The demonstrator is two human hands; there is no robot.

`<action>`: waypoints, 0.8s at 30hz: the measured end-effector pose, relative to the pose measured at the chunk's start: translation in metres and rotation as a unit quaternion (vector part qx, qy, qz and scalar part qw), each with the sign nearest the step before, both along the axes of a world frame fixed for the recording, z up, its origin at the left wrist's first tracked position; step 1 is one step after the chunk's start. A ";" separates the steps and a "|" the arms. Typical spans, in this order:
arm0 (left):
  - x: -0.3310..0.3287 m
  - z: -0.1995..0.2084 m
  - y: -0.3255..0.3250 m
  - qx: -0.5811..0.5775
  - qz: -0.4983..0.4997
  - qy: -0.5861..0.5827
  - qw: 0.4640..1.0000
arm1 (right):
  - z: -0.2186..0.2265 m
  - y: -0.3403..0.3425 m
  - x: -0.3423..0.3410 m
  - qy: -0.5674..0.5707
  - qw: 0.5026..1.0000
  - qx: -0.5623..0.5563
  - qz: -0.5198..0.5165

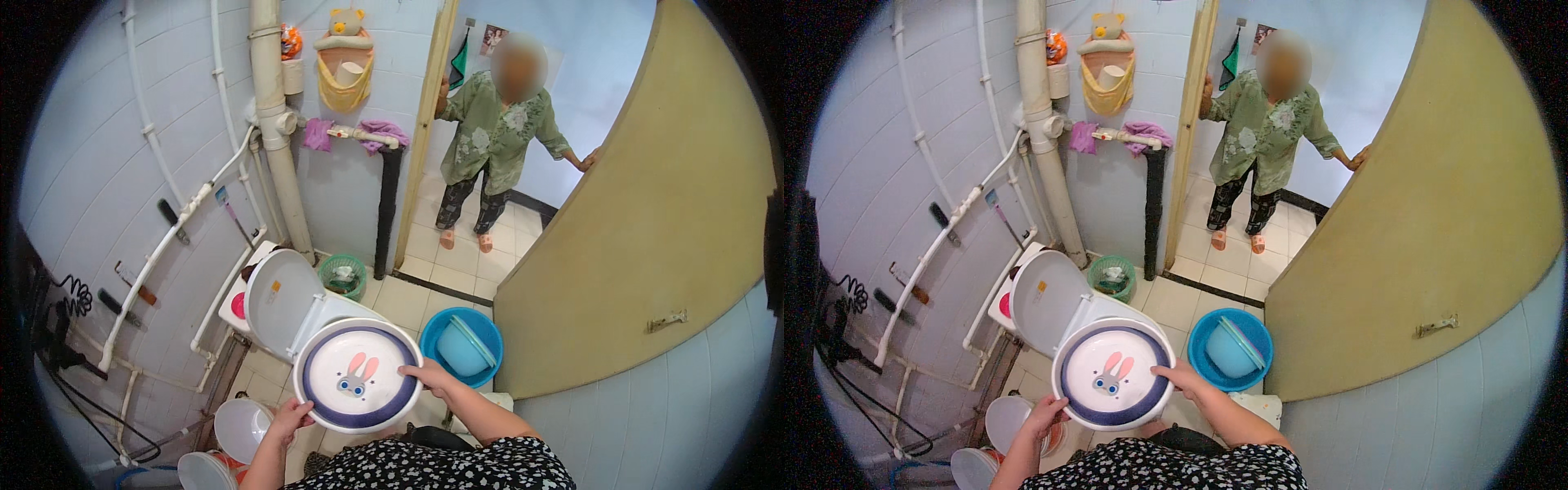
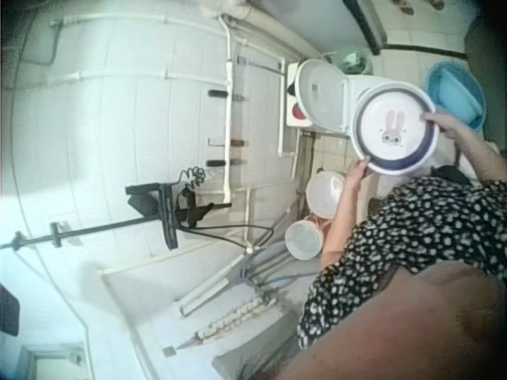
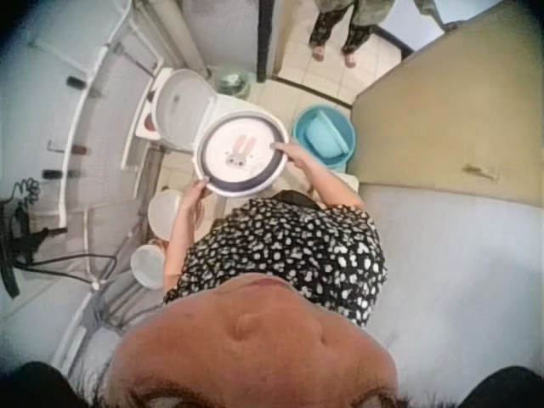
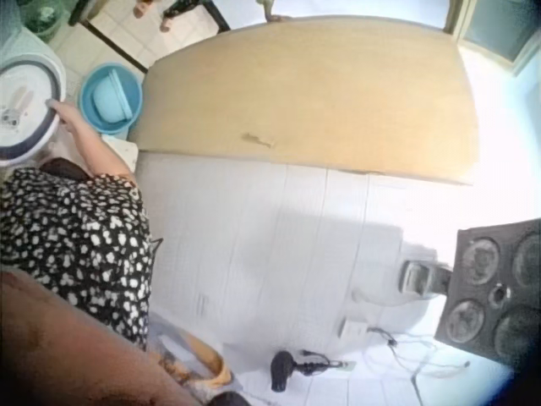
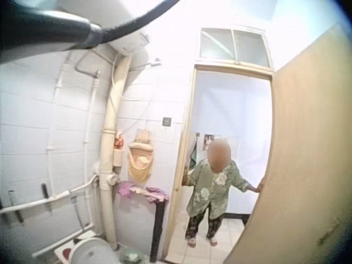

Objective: The person cleans a bathroom by first using a handheld shower head to rinse the floor and toilet area. They then use a long-handled brush to scrub the floor and toilet bowl. The person moves several buckets and basins around the room, pours water from one bucket into the toilet, and handles a small basin with a cartoon face.

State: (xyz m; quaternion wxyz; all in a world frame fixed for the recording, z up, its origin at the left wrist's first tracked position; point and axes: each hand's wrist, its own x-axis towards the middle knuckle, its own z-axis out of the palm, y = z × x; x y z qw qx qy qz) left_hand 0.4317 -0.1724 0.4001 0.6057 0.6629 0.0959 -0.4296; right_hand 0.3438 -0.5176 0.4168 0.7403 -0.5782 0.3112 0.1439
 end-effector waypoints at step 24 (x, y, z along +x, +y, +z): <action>0.103 -0.009 -0.135 -0.092 -0.269 0.019 0.958 | 0.050 -0.076 -0.057 -0.057 0.899 -0.103 -0.422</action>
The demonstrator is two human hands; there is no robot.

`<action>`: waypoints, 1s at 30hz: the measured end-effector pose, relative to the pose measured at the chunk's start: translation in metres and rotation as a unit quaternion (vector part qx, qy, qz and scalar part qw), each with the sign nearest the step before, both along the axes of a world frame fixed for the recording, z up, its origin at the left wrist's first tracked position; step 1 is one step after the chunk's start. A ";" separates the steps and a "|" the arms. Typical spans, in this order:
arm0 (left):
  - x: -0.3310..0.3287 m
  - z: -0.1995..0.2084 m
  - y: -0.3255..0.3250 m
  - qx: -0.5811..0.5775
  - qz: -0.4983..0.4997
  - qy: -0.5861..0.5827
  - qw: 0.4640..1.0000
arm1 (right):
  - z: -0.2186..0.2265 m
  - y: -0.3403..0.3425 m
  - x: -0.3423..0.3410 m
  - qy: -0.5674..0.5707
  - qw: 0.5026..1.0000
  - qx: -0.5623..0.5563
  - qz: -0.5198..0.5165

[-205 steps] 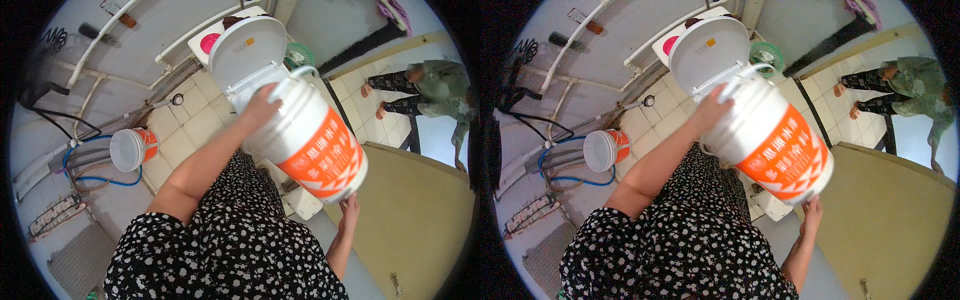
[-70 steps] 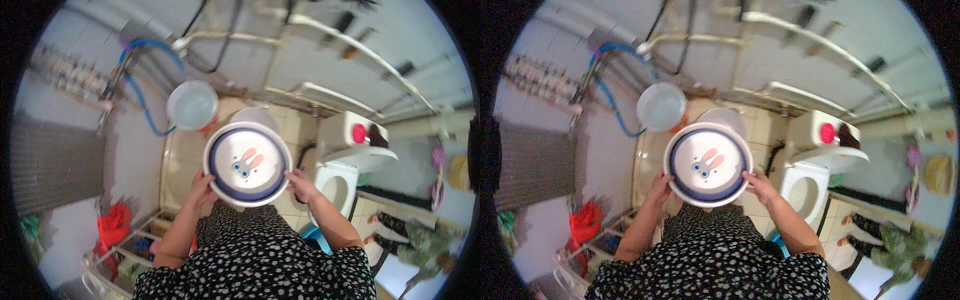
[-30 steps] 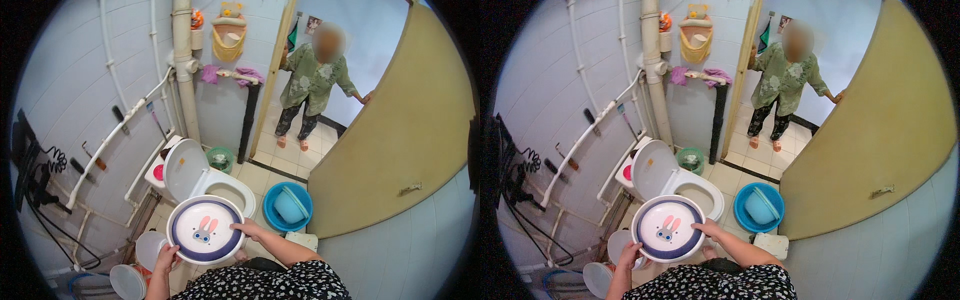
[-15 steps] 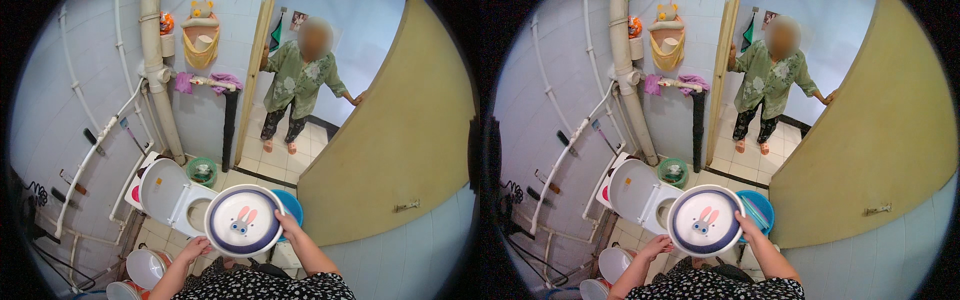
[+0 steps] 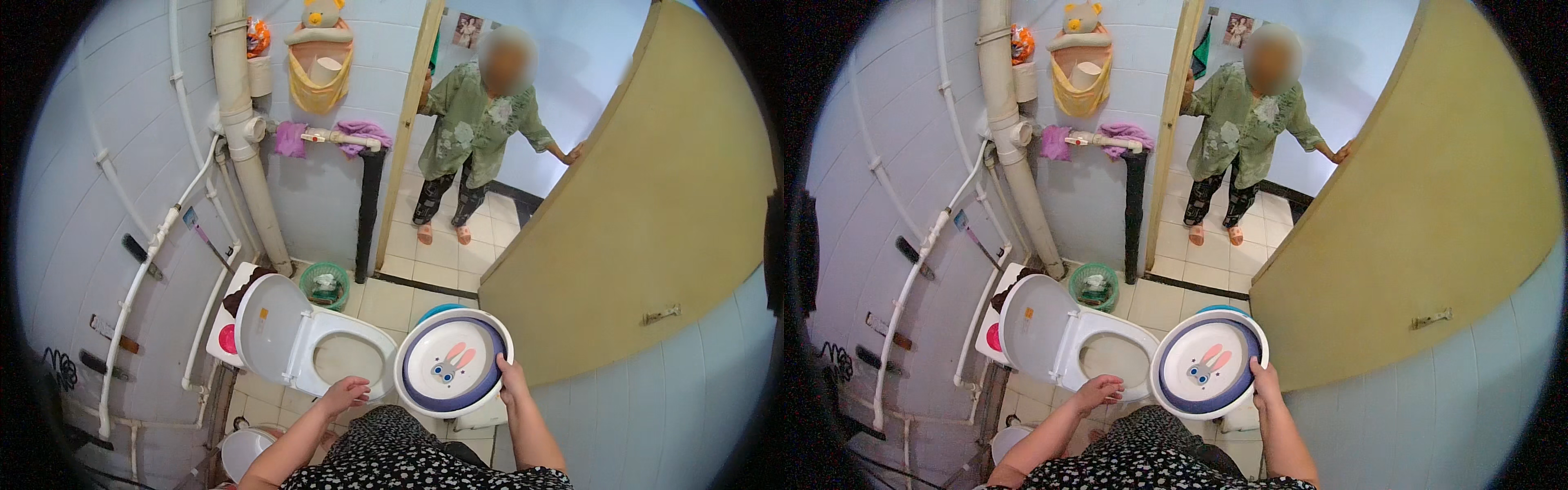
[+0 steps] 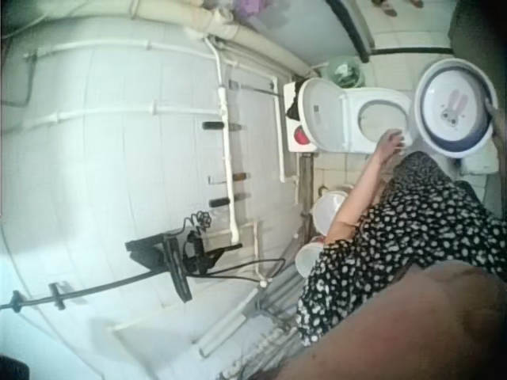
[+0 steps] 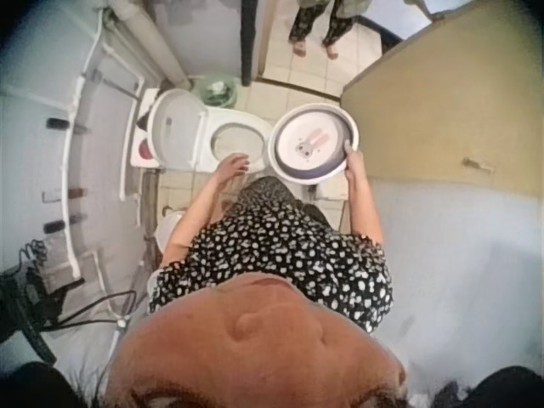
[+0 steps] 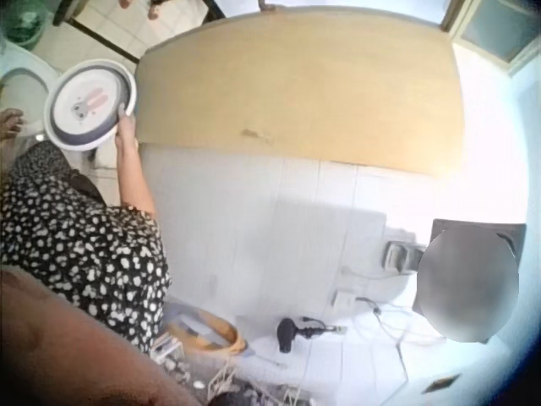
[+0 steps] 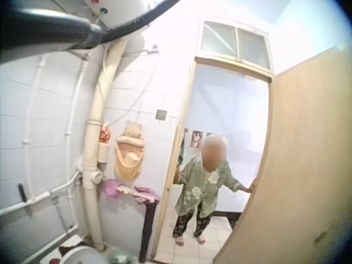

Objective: The person cleans a bathroom by first using a handheld shower head to rinse the floor and toilet area. They then use a long-handled brush to scrub the floor and toilet bowl. The person moves several buckets and basins around the room, pours water from one bucket into the toilet, and handles a small basin with a cartoon face.

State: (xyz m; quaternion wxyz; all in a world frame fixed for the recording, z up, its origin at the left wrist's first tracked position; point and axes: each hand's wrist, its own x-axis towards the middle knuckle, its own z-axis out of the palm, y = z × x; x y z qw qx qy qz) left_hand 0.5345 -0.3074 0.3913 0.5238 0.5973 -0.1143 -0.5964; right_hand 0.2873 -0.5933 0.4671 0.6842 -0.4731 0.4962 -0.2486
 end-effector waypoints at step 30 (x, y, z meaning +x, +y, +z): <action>0.023 -0.013 -0.009 -0.074 -0.145 -0.159 0.974 | 0.013 0.052 -0.011 -0.046 0.989 0.055 -0.126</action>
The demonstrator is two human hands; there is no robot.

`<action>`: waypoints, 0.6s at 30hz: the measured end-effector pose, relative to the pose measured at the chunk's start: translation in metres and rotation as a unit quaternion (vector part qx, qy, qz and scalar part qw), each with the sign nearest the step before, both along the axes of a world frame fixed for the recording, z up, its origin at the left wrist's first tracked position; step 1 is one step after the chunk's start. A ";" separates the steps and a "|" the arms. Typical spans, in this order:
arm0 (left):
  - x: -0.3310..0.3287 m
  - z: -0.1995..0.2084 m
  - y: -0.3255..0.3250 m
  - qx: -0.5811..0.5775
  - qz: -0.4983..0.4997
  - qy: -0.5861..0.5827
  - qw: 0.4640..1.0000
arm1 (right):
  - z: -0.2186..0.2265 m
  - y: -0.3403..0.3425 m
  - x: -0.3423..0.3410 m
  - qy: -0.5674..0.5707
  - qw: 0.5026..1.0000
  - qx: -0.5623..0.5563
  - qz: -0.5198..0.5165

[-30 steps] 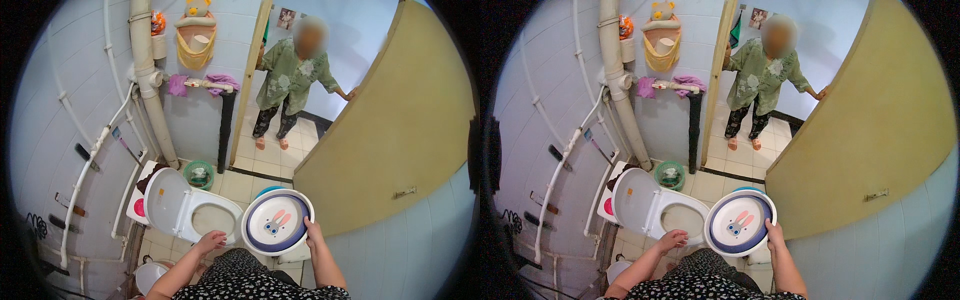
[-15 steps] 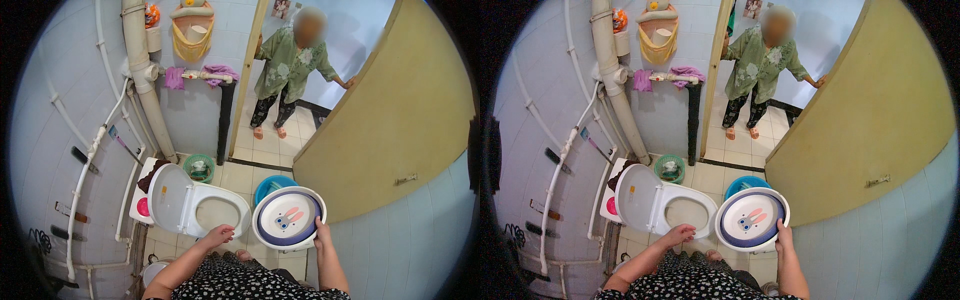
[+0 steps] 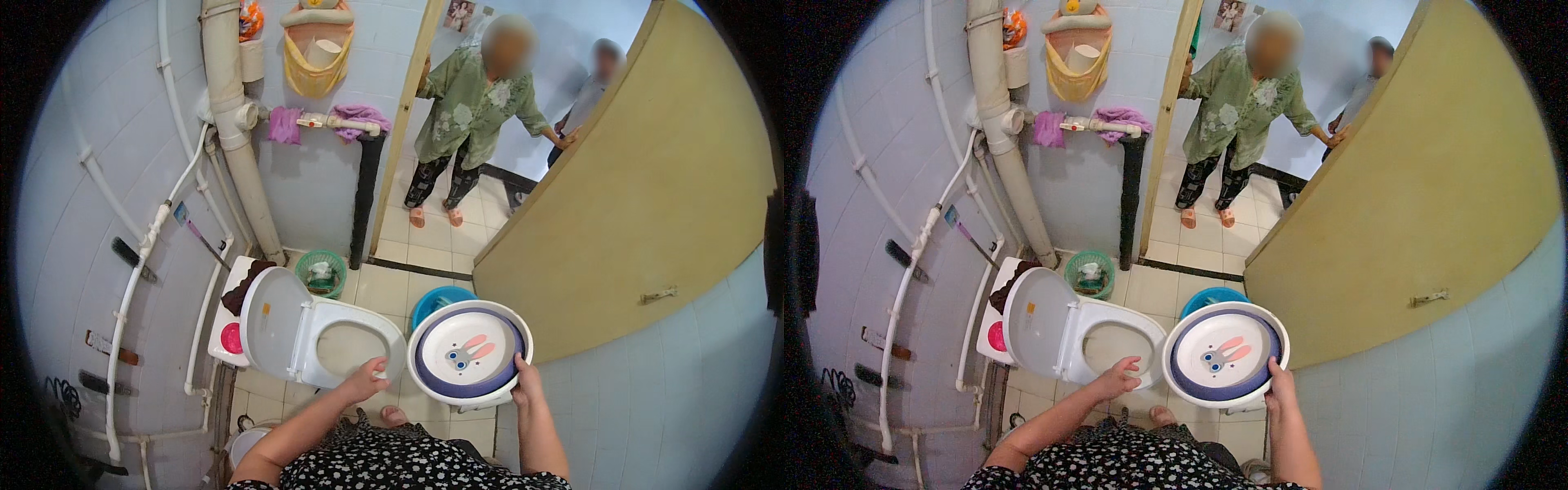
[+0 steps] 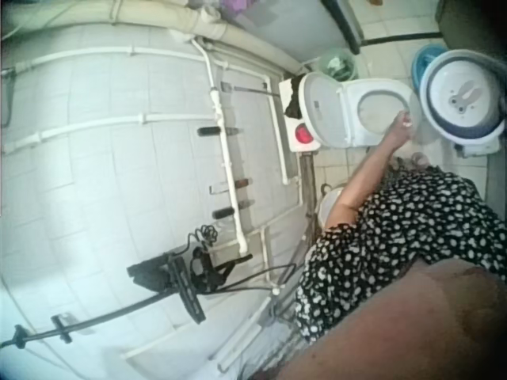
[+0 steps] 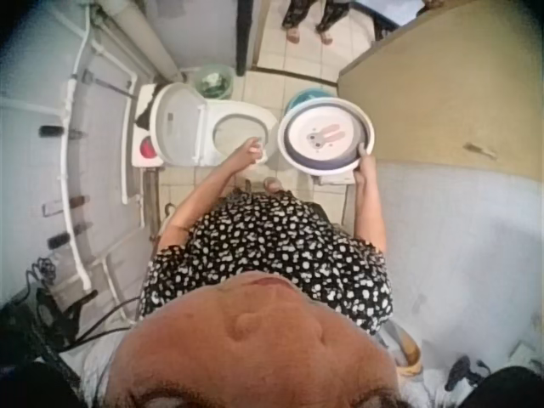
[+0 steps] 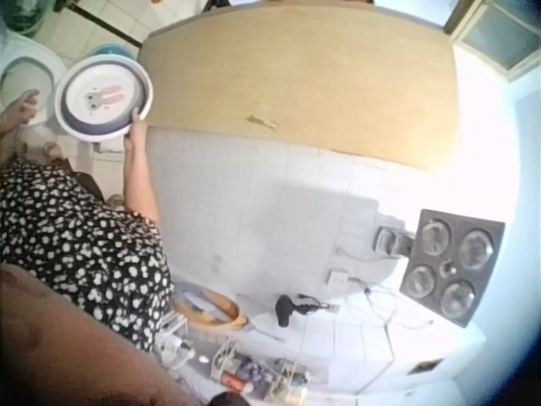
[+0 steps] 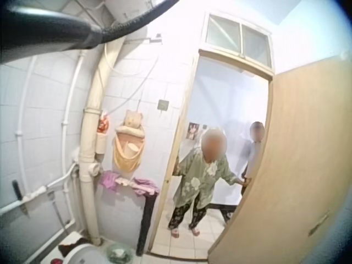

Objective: The person cleans a bathroom by first using a handheld shower head to rinse the floor and toilet area. They then use a long-handled brush to scrub the floor and toilet bowl. The person moves several buckets and basins around the room, pours water from one bucket into the toilet, and handles a small basin with a cartoon face.

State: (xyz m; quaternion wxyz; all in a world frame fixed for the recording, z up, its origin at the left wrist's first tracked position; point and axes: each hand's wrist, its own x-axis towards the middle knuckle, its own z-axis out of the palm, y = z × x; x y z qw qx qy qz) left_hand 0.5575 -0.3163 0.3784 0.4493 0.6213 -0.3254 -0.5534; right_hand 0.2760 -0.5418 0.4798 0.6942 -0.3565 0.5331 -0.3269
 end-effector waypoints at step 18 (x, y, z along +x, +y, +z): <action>0.010 0.079 0.018 -0.171 -0.042 -0.402 0.899 | 0.013 0.044 0.011 -0.036 0.997 0.043 0.058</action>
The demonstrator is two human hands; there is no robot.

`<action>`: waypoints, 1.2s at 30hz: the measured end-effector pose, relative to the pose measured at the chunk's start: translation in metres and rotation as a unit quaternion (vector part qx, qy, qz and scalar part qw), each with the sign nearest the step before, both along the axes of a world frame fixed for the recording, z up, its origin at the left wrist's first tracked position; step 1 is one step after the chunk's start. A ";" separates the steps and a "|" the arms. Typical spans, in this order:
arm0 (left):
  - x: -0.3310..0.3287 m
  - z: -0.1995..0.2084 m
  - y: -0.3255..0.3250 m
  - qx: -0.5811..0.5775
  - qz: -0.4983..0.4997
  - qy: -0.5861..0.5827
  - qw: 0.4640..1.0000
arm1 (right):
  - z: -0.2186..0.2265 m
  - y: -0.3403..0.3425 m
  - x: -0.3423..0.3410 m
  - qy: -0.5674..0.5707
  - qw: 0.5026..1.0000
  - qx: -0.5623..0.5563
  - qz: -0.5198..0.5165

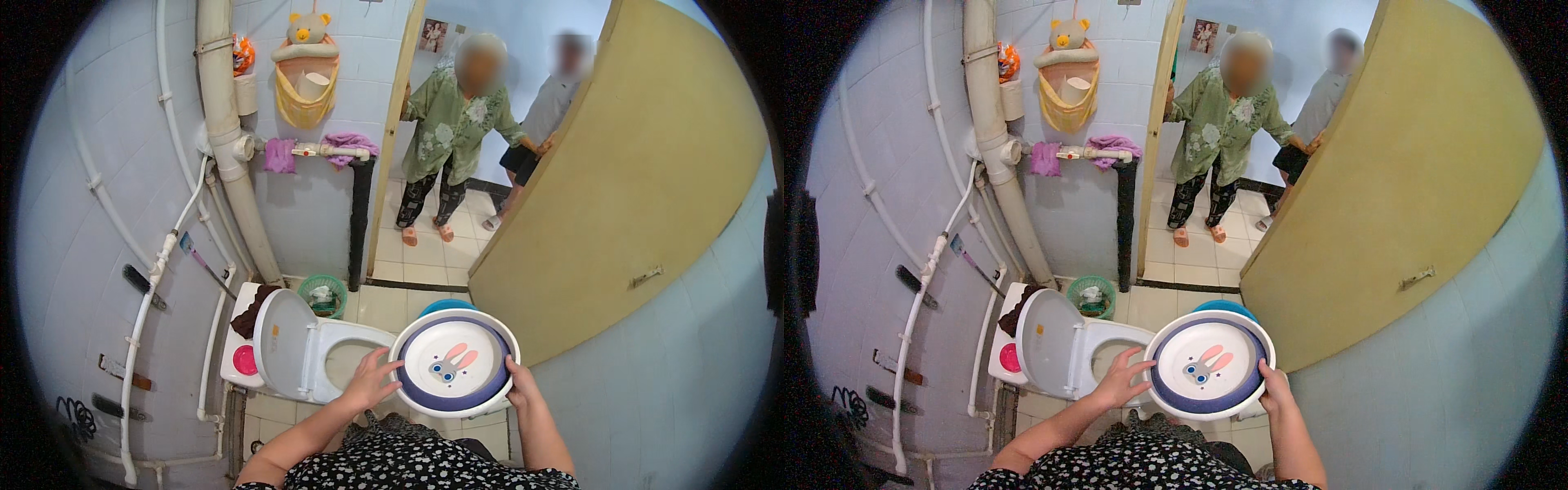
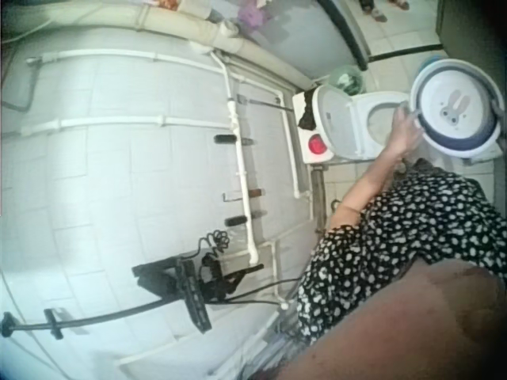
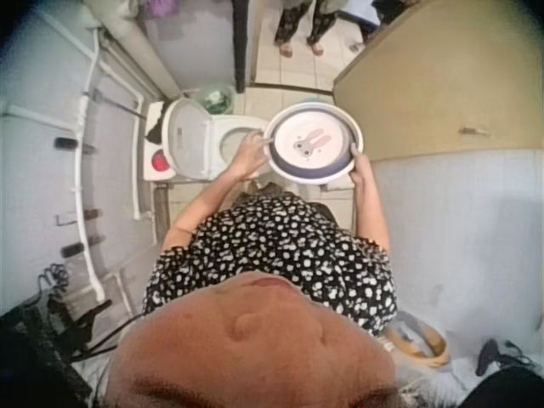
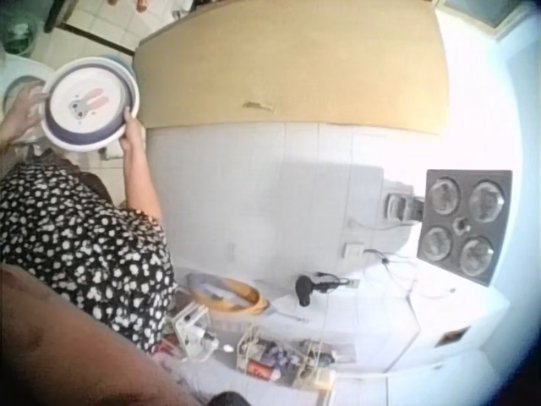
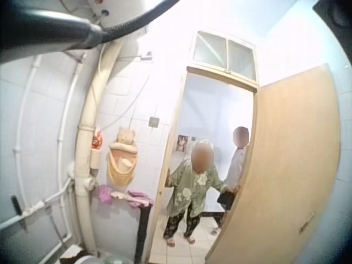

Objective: The person cleans a bathroom by first using a handheld shower head to rinse the floor and toilet area. They then use a long-handled brush to scrub the floor and toilet bowl. The person moves several buckets and basins around the room, pours water from one bucket into the toilet, and handles a small basin with a cartoon face.

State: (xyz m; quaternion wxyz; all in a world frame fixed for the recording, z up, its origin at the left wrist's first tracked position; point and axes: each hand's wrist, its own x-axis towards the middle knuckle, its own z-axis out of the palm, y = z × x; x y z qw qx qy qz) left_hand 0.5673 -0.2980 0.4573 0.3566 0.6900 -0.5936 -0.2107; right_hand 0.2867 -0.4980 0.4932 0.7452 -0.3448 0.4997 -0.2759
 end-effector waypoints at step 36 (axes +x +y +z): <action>-0.099 -0.037 -0.005 0.001 0.428 0.394 0.813 | -0.056 -0.077 0.000 -0.108 0.940 0.120 0.299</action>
